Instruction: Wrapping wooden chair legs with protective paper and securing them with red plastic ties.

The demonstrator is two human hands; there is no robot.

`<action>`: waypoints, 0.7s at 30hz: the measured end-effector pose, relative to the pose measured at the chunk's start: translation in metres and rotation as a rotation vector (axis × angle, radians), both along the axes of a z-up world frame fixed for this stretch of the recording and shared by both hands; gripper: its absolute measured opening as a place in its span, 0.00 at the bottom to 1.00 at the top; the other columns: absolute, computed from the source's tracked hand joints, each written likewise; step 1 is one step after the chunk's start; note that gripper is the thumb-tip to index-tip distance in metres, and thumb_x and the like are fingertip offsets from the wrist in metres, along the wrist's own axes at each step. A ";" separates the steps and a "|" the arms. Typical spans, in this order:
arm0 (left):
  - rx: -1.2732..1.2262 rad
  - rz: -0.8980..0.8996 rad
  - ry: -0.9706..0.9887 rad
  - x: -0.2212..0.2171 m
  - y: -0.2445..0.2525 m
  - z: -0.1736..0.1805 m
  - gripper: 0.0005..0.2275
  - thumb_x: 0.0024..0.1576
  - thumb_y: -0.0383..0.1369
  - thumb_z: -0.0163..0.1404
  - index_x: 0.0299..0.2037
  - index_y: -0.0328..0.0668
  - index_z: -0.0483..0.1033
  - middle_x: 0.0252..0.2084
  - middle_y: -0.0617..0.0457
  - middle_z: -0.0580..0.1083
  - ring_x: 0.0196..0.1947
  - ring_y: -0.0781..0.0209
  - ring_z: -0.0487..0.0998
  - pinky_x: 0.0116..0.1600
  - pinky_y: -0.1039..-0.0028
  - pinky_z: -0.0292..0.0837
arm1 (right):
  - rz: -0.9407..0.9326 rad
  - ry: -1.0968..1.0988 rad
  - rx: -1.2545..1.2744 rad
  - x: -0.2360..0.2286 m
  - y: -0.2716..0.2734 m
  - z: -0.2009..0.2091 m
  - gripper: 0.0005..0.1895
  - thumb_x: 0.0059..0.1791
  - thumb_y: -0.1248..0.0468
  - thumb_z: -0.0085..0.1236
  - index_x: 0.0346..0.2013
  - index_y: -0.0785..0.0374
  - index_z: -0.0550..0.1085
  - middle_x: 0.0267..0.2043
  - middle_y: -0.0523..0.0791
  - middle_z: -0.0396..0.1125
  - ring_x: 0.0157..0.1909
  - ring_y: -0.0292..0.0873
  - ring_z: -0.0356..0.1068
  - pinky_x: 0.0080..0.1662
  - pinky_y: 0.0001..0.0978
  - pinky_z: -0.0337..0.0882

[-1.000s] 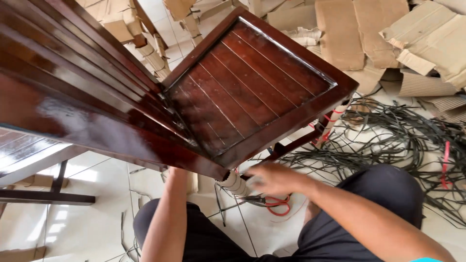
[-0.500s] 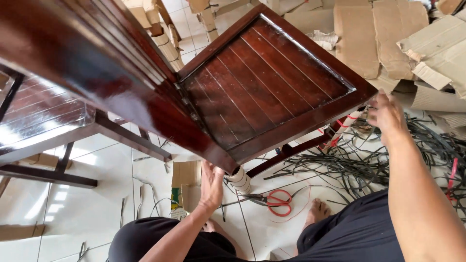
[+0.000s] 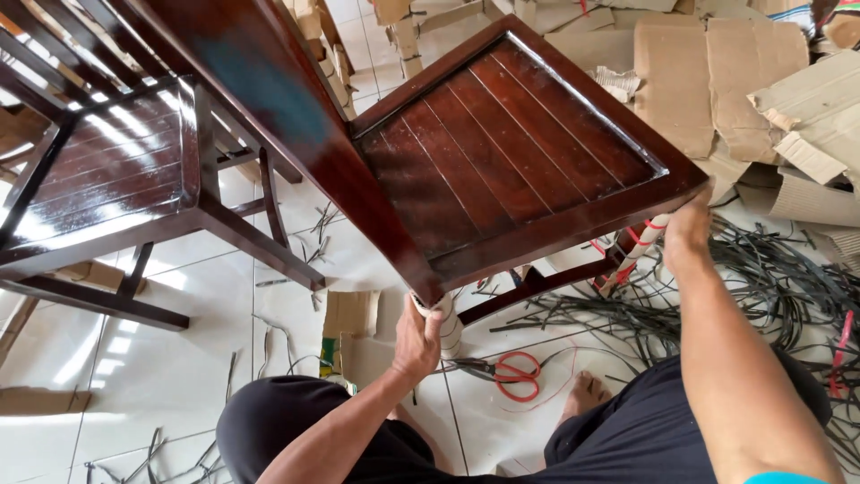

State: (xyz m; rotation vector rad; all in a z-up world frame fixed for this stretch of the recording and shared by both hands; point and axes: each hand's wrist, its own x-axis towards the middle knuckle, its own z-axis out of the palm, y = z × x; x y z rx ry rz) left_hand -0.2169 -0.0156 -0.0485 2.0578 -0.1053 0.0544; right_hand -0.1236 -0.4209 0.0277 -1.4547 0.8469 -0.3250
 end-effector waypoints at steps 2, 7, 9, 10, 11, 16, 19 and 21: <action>-0.038 0.027 -0.028 0.009 0.005 0.005 0.27 0.58 0.59 0.34 0.49 0.42 0.64 0.38 0.47 0.73 0.35 0.53 0.71 0.40 0.59 0.67 | 0.007 -0.051 0.019 -0.004 0.009 0.003 0.49 0.47 0.33 0.13 0.73 0.56 0.55 0.76 0.48 0.53 0.78 0.49 0.46 0.75 0.41 0.43; 0.032 0.134 -0.123 0.037 0.026 0.009 0.30 0.58 0.63 0.24 0.46 0.43 0.63 0.19 0.61 0.61 0.18 0.68 0.57 0.23 0.69 0.55 | -0.088 0.057 -0.022 -0.012 0.038 0.039 0.57 0.39 0.25 0.14 0.67 0.53 0.67 0.69 0.46 0.63 0.72 0.51 0.58 0.71 0.42 0.53; 0.064 0.201 -0.130 0.052 0.036 0.026 0.35 0.55 0.68 0.18 0.43 0.45 0.65 0.22 0.57 0.62 0.21 0.63 0.61 0.26 0.66 0.58 | -0.115 0.071 -0.042 -0.015 0.053 0.065 0.55 0.37 0.23 0.15 0.57 0.50 0.76 0.60 0.42 0.72 0.64 0.46 0.67 0.65 0.34 0.63; 0.063 0.203 -0.135 0.060 0.041 0.035 0.35 0.55 0.68 0.18 0.43 0.45 0.65 0.22 0.57 0.62 0.21 0.63 0.61 0.26 0.66 0.58 | -0.114 0.066 -0.043 -0.018 0.058 0.075 0.55 0.37 0.23 0.15 0.57 0.50 0.76 0.60 0.42 0.72 0.64 0.46 0.67 0.65 0.34 0.63; 0.010 0.238 -0.107 0.068 0.046 0.045 0.30 0.58 0.65 0.21 0.37 0.47 0.63 0.24 0.57 0.62 0.23 0.64 0.61 0.29 0.67 0.58 | -0.061 0.047 -0.099 -0.020 0.063 0.085 0.55 0.37 0.23 0.14 0.55 0.51 0.76 0.55 0.40 0.73 0.60 0.43 0.69 0.62 0.33 0.64; -0.102 0.287 -0.139 0.111 0.067 0.094 0.23 0.63 0.57 0.24 0.33 0.49 0.61 0.28 0.54 0.69 0.27 0.62 0.70 0.31 0.68 0.68 | 0.127 -0.153 -0.281 -0.025 0.076 0.111 0.59 0.39 0.23 0.13 0.64 0.56 0.69 0.68 0.45 0.65 0.72 0.46 0.59 0.67 0.37 0.57; -0.106 0.273 -0.103 0.139 0.083 0.103 0.25 0.64 0.58 0.22 0.29 0.50 0.60 0.21 0.60 0.59 0.21 0.68 0.58 0.27 0.71 0.57 | 0.361 -0.420 -0.406 -0.030 0.082 0.110 0.51 0.49 0.26 0.16 0.60 0.61 0.72 0.61 0.47 0.70 0.67 0.44 0.65 0.65 0.35 0.64; -0.177 0.261 -0.138 0.150 0.080 0.115 0.28 0.57 0.67 0.26 0.28 0.52 0.59 0.19 0.63 0.53 0.19 0.72 0.48 0.25 0.73 0.50 | 0.460 -0.459 -0.570 -0.027 0.078 0.103 0.39 0.55 0.30 0.32 0.50 0.63 0.70 0.28 0.39 0.57 0.32 0.36 0.53 0.36 0.32 0.56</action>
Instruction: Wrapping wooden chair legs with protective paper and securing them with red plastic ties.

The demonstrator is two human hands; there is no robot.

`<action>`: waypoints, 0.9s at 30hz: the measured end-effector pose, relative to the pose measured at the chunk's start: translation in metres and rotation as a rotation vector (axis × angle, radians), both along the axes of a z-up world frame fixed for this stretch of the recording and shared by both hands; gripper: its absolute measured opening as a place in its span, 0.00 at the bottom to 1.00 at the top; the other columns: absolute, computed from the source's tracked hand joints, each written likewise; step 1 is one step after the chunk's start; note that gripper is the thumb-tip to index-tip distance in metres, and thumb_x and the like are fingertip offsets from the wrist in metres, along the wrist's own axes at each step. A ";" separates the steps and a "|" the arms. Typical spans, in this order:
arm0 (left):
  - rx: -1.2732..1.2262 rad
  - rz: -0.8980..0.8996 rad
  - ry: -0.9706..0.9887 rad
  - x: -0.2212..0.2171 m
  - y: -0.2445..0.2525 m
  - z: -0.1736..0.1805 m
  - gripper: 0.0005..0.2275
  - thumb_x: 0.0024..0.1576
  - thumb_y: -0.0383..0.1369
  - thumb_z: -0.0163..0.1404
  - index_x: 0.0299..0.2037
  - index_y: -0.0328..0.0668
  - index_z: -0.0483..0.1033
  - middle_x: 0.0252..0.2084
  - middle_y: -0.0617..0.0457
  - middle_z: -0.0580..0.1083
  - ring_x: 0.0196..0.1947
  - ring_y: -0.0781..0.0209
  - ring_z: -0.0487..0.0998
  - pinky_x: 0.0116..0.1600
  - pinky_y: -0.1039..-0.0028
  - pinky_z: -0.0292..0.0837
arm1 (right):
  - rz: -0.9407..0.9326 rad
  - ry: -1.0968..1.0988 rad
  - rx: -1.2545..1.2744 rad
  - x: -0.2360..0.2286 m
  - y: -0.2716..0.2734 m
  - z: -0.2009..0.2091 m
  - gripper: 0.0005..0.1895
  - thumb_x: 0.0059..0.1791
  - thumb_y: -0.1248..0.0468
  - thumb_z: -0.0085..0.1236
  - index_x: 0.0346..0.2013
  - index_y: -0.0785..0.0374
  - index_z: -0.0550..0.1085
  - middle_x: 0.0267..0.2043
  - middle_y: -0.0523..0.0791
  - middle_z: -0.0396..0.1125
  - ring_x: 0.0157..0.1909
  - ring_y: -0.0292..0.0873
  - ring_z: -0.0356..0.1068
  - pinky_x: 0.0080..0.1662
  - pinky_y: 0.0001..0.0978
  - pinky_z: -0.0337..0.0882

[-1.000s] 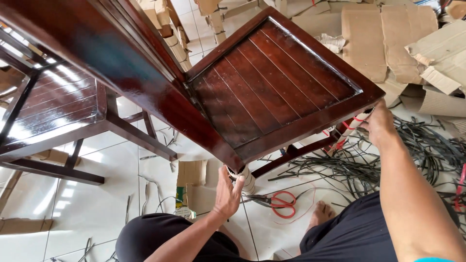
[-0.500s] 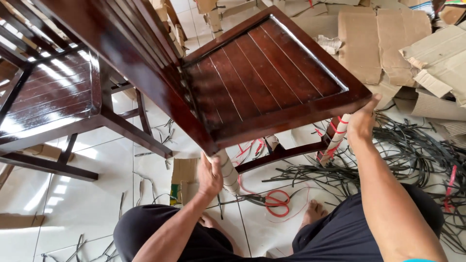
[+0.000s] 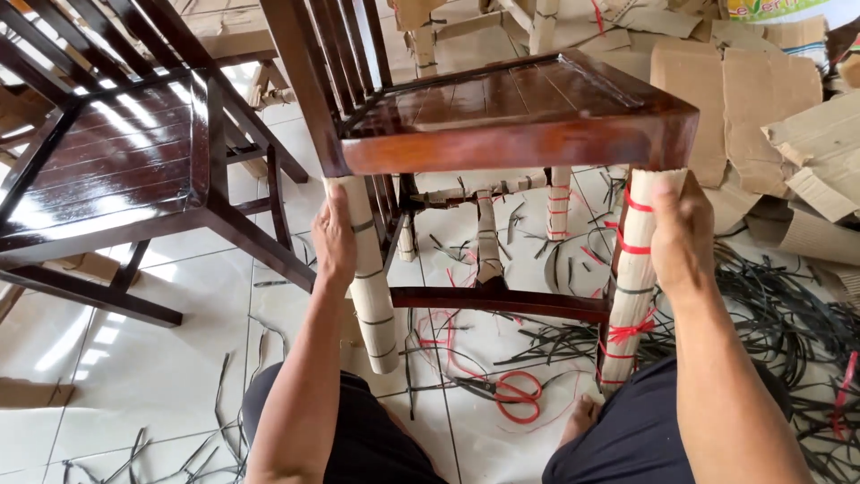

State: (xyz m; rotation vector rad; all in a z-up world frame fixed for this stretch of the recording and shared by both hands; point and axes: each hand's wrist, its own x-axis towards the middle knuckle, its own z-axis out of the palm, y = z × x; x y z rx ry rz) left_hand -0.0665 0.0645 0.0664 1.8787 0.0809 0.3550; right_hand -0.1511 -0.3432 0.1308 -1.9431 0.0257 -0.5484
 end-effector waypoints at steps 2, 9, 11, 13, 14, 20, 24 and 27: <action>-0.023 -0.029 -0.025 0.008 -0.003 0.009 0.26 0.59 0.64 0.26 0.28 0.52 0.57 0.21 0.63 0.54 0.21 0.71 0.50 0.28 0.73 0.51 | 0.005 0.057 0.110 0.004 0.004 0.001 0.29 0.54 0.40 0.43 0.52 0.62 0.68 0.34 0.42 0.63 0.33 0.38 0.60 0.35 0.32 0.63; -0.017 0.112 0.061 0.006 -0.015 0.023 0.41 0.46 0.64 0.51 0.60 0.41 0.53 0.46 0.45 0.73 0.39 0.59 0.77 0.42 0.68 0.79 | -0.069 0.031 0.144 0.021 0.017 -0.014 0.15 0.53 0.59 0.60 0.50 0.60 0.66 0.36 0.43 0.64 0.34 0.38 0.64 0.35 0.33 0.68; -0.038 0.131 0.153 0.001 -0.019 0.028 0.33 0.48 0.56 0.53 0.55 0.43 0.57 0.44 0.48 0.73 0.37 0.62 0.76 0.44 0.67 0.79 | -0.090 0.039 0.137 0.019 0.024 -0.009 0.15 0.53 0.60 0.60 0.51 0.60 0.66 0.37 0.43 0.65 0.35 0.38 0.64 0.35 0.32 0.69; -0.059 0.149 0.244 0.006 -0.016 0.025 0.25 0.50 0.48 0.56 0.50 0.45 0.60 0.41 0.52 0.73 0.36 0.64 0.75 0.46 0.66 0.79 | -0.112 0.046 0.132 0.018 0.029 -0.005 0.16 0.53 0.62 0.60 0.52 0.60 0.66 0.38 0.43 0.65 0.36 0.38 0.65 0.36 0.32 0.69; -0.050 0.120 0.224 0.013 -0.011 0.018 0.24 0.48 0.46 0.58 0.50 0.45 0.64 0.40 0.52 0.74 0.36 0.63 0.76 0.47 0.67 0.79 | -0.114 0.061 0.157 0.017 0.030 -0.004 0.16 0.53 0.62 0.60 0.51 0.60 0.66 0.38 0.43 0.64 0.35 0.38 0.65 0.35 0.32 0.69; -0.013 0.127 0.222 0.031 -0.016 0.019 0.22 0.48 0.42 0.60 0.50 0.44 0.69 0.40 0.52 0.76 0.35 0.62 0.76 0.45 0.70 0.79 | -0.129 0.050 0.076 0.018 0.020 -0.009 0.21 0.51 0.63 0.62 0.53 0.61 0.63 0.44 0.45 0.64 0.42 0.40 0.66 0.44 0.33 0.70; -0.002 0.100 0.282 0.036 -0.024 0.035 0.26 0.47 0.41 0.58 0.54 0.40 0.67 0.42 0.48 0.78 0.35 0.59 0.78 0.41 0.69 0.82 | -0.093 0.018 0.058 0.022 0.018 -0.005 0.24 0.52 0.68 0.59 0.58 0.64 0.59 0.47 0.50 0.62 0.44 0.45 0.67 0.44 0.37 0.74; 0.020 0.038 0.204 0.048 -0.020 0.023 0.25 0.46 0.40 0.58 0.52 0.41 0.67 0.40 0.49 0.76 0.35 0.60 0.76 0.43 0.68 0.80 | -0.135 0.037 0.032 0.027 0.022 0.005 0.20 0.51 0.66 0.60 0.54 0.63 0.62 0.45 0.48 0.63 0.39 0.43 0.66 0.38 0.36 0.72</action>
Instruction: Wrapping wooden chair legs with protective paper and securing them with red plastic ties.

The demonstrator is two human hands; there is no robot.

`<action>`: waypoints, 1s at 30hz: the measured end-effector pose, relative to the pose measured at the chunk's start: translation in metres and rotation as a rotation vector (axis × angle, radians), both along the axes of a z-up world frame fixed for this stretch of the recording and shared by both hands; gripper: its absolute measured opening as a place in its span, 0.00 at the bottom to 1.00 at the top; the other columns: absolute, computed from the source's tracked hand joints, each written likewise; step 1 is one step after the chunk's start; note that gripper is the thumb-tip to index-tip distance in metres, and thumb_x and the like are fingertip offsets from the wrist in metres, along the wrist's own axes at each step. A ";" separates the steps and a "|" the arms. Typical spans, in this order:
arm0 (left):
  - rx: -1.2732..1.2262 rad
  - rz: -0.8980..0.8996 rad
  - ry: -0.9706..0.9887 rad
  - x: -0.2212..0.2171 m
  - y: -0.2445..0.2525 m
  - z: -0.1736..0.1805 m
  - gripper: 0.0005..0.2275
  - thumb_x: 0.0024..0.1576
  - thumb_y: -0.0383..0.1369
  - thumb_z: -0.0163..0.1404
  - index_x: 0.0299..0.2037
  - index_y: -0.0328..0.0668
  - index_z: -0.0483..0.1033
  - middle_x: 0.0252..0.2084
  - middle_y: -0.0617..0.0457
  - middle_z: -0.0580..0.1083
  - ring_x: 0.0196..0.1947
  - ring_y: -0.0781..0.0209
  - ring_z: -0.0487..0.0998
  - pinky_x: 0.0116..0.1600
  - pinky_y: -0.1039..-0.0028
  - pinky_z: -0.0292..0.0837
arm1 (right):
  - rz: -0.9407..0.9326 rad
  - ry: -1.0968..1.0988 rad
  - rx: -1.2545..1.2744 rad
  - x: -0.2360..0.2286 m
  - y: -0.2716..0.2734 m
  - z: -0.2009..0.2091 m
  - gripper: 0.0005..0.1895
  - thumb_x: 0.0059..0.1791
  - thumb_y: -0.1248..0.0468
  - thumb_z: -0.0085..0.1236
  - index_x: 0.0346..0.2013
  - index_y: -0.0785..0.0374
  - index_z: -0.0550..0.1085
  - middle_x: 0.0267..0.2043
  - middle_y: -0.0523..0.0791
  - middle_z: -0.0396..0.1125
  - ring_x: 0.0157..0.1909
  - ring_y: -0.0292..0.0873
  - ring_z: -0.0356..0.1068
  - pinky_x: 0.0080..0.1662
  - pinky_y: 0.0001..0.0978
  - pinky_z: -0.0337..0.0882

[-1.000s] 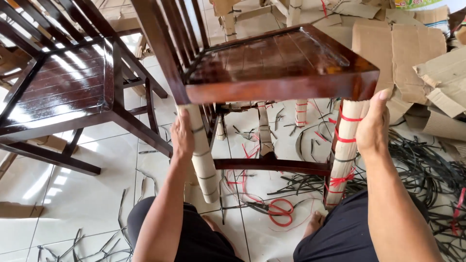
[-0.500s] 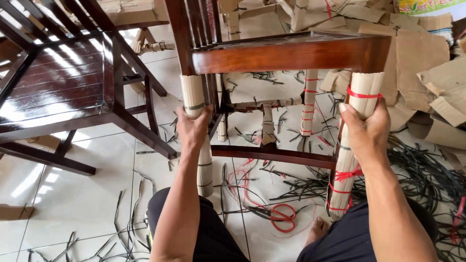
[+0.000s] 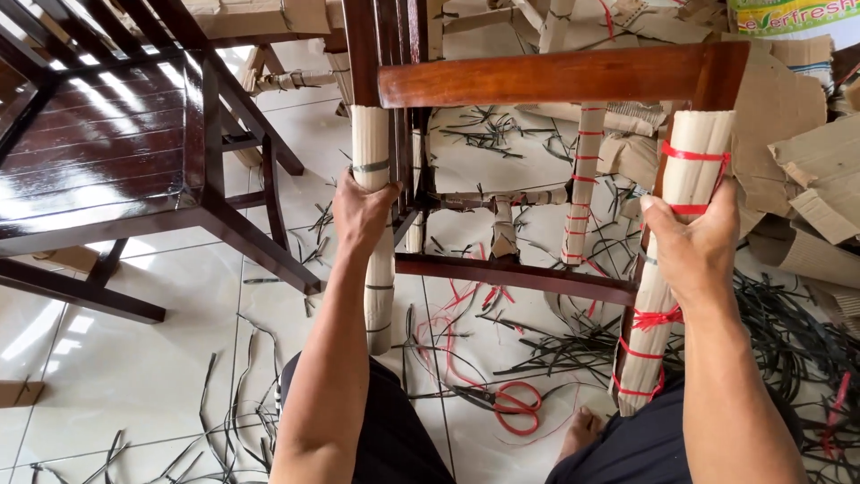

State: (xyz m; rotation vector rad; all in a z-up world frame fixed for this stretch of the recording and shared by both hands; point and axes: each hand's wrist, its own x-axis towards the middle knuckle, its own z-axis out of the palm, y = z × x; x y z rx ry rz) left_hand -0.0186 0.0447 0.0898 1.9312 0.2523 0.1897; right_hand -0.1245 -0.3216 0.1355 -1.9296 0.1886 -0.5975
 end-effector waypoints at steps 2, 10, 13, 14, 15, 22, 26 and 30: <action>0.000 -0.033 -0.007 0.004 0.000 0.003 0.24 0.46 0.39 0.59 0.51 0.41 0.66 0.41 0.49 0.76 0.36 0.59 0.77 0.43 0.68 0.81 | -0.005 0.003 -0.010 0.005 -0.003 0.000 0.20 0.52 0.66 0.60 0.53 0.62 0.62 0.45 0.47 0.63 0.40 0.42 0.65 0.39 0.36 0.71; 0.052 -0.043 -0.018 0.033 -0.006 0.001 0.26 0.45 0.42 0.59 0.51 0.42 0.67 0.41 0.50 0.76 0.35 0.60 0.77 0.39 0.71 0.79 | -0.028 0.019 0.015 0.030 -0.012 0.005 0.19 0.51 0.64 0.60 0.52 0.61 0.64 0.41 0.44 0.63 0.38 0.39 0.64 0.39 0.32 0.69; -0.001 -0.066 -0.012 0.040 -0.008 0.000 0.25 0.47 0.37 0.60 0.54 0.40 0.66 0.44 0.47 0.77 0.39 0.57 0.80 0.46 0.70 0.82 | -0.026 0.053 0.030 0.039 -0.017 0.006 0.18 0.51 0.63 0.60 0.52 0.60 0.64 0.41 0.44 0.63 0.37 0.39 0.64 0.38 0.33 0.69; 0.012 -0.061 0.001 0.043 -0.009 -0.002 0.25 0.47 0.38 0.59 0.53 0.41 0.66 0.43 0.47 0.77 0.38 0.58 0.79 0.43 0.71 0.81 | -0.028 0.047 0.031 0.045 -0.020 0.004 0.18 0.51 0.63 0.61 0.52 0.60 0.65 0.41 0.44 0.64 0.37 0.38 0.65 0.39 0.32 0.70; 0.025 -0.056 0.014 0.047 -0.009 -0.003 0.25 0.46 0.38 0.59 0.53 0.42 0.66 0.42 0.48 0.77 0.36 0.58 0.78 0.40 0.71 0.80 | -0.031 0.041 0.033 0.050 -0.024 0.002 0.18 0.51 0.62 0.62 0.52 0.60 0.66 0.41 0.43 0.65 0.38 0.38 0.66 0.40 0.32 0.70; 0.119 -0.038 0.048 0.053 -0.011 0.000 0.22 0.45 0.40 0.57 0.48 0.43 0.66 0.39 0.49 0.74 0.34 0.58 0.75 0.35 0.69 0.76 | -0.035 0.095 0.016 0.056 -0.023 0.010 0.19 0.51 0.60 0.61 0.53 0.58 0.65 0.42 0.43 0.65 0.39 0.37 0.65 0.42 0.31 0.69; 0.081 -0.087 -0.010 0.043 -0.012 0.003 0.26 0.48 0.48 0.53 0.53 0.43 0.64 0.41 0.48 0.76 0.34 0.58 0.77 0.37 0.68 0.77 | -0.010 0.037 -0.043 0.055 -0.030 0.004 0.20 0.55 0.59 0.60 0.56 0.61 0.64 0.44 0.46 0.66 0.40 0.41 0.68 0.39 0.34 0.71; 0.179 -0.054 -0.135 0.027 -0.011 -0.007 0.35 0.50 0.58 0.46 0.63 0.44 0.62 0.52 0.45 0.73 0.45 0.51 0.75 0.46 0.59 0.72 | 0.054 -0.071 -0.191 0.029 -0.018 0.012 0.30 0.61 0.56 0.51 0.71 0.66 0.50 0.62 0.58 0.62 0.54 0.52 0.66 0.51 0.45 0.68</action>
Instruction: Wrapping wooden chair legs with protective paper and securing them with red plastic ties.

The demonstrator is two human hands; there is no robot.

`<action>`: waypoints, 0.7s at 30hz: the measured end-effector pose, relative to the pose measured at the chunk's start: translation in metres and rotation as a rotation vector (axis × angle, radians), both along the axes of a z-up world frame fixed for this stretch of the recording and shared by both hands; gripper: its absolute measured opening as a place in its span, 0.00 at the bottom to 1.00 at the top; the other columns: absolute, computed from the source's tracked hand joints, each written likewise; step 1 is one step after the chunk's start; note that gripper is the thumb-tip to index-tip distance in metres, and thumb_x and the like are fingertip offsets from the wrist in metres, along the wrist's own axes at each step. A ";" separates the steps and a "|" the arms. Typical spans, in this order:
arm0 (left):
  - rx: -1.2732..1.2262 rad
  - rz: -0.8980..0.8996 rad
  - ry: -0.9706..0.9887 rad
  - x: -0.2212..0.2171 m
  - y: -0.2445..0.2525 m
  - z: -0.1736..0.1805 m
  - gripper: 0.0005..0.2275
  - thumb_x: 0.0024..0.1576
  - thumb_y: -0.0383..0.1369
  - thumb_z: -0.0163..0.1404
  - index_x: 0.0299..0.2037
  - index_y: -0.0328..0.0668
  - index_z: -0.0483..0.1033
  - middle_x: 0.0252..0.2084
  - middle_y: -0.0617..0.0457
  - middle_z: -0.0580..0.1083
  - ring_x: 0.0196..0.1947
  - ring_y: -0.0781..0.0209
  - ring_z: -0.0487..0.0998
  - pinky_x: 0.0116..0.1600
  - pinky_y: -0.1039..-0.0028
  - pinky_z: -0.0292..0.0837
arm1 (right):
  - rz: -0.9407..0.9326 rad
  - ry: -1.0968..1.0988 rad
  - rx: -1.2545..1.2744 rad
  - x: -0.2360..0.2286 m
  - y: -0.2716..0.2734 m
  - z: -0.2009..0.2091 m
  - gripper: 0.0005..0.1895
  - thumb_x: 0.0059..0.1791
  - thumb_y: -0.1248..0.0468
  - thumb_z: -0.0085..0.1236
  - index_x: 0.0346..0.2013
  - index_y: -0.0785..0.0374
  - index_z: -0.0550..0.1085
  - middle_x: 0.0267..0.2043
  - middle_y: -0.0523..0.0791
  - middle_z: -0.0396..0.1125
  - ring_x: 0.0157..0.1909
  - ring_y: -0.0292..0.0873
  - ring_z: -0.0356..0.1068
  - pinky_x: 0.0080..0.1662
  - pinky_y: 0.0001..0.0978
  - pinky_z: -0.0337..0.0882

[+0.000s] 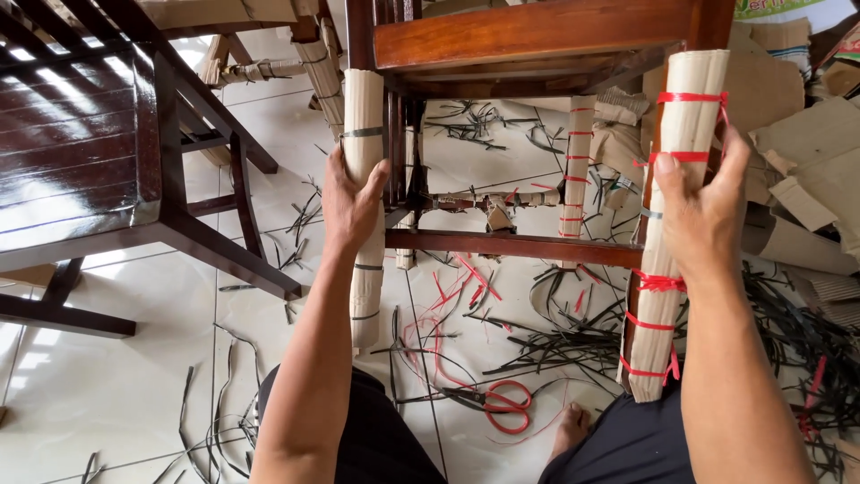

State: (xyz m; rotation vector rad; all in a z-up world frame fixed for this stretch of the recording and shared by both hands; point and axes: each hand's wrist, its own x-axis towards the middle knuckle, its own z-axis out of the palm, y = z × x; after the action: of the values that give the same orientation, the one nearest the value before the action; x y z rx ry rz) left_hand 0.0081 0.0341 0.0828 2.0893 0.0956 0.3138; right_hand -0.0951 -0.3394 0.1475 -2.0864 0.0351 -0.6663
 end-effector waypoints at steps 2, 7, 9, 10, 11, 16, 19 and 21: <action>-0.038 0.021 0.044 -0.009 0.007 -0.015 0.34 0.52 0.60 0.45 0.59 0.43 0.63 0.50 0.46 0.73 0.44 0.55 0.75 0.44 0.64 0.73 | -0.046 0.039 -0.048 -0.017 -0.007 -0.017 0.31 0.59 0.50 0.46 0.70 0.65 0.51 0.63 0.58 0.62 0.55 0.54 0.66 0.48 0.48 0.68; -0.150 0.043 0.311 -0.046 0.011 -0.009 0.29 0.54 0.62 0.41 0.48 0.42 0.67 0.32 0.58 0.62 0.31 0.66 0.61 0.35 0.72 0.61 | -0.117 0.201 -0.036 -0.052 -0.009 -0.023 0.29 0.58 0.49 0.45 0.69 0.61 0.58 0.62 0.52 0.65 0.51 0.54 0.67 0.48 0.46 0.66; -0.131 0.083 0.328 -0.053 0.010 -0.004 0.38 0.50 0.66 0.37 0.58 0.41 0.64 0.48 0.51 0.68 0.40 0.64 0.65 0.43 0.68 0.65 | -0.131 0.423 -0.001 -0.065 -0.001 -0.011 0.37 0.54 0.49 0.48 0.71 0.66 0.53 0.54 0.56 0.66 0.42 0.53 0.69 0.37 0.51 0.73; -0.130 0.081 0.326 -0.054 0.009 -0.005 0.38 0.50 0.66 0.37 0.58 0.41 0.64 0.48 0.51 0.68 0.40 0.64 0.65 0.43 0.68 0.65 | -0.133 0.420 -0.001 -0.070 0.000 -0.011 0.37 0.54 0.49 0.48 0.71 0.66 0.53 0.54 0.56 0.66 0.42 0.53 0.69 0.37 0.51 0.73; -0.113 0.076 0.398 -0.055 0.008 -0.007 0.39 0.49 0.67 0.33 0.57 0.42 0.64 0.44 0.51 0.69 0.40 0.61 0.66 0.45 0.66 0.65 | -0.142 0.569 -0.025 -0.075 0.001 -0.011 0.36 0.50 0.47 0.52 0.67 0.62 0.55 0.47 0.52 0.65 0.35 0.51 0.67 0.32 0.48 0.71; -0.073 0.091 0.350 -0.054 0.007 -0.023 0.33 0.52 0.68 0.34 0.45 0.45 0.69 0.34 0.53 0.68 0.34 0.60 0.64 0.41 0.67 0.61 | -0.200 0.784 -0.098 -0.087 0.002 -0.027 0.39 0.45 0.45 0.57 0.66 0.55 0.57 0.53 0.54 0.70 0.47 0.63 0.72 0.44 0.58 0.71; -0.065 0.078 0.329 -0.056 0.000 -0.019 0.44 0.47 0.70 0.32 0.64 0.41 0.67 0.56 0.43 0.75 0.51 0.50 0.75 0.54 0.55 0.71 | -0.150 0.685 -0.099 -0.083 -0.015 -0.047 0.34 0.48 0.45 0.54 0.60 0.62 0.60 0.47 0.57 0.71 0.40 0.60 0.73 0.39 0.54 0.74; -0.305 -0.017 0.293 -0.060 -0.007 -0.023 0.28 0.55 0.54 0.47 0.58 0.41 0.68 0.39 0.49 0.73 0.31 0.62 0.73 0.33 0.69 0.74 | -0.119 0.647 -0.002 -0.081 -0.025 -0.052 0.30 0.52 0.51 0.53 0.61 0.65 0.59 0.42 0.54 0.64 0.34 0.51 0.69 0.34 0.49 0.77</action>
State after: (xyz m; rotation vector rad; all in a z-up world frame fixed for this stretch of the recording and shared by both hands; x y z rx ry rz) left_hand -0.0518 0.0269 0.0593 1.8178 0.2830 -0.0210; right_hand -0.1756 -0.3642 0.0954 -2.2310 0.5241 -0.0348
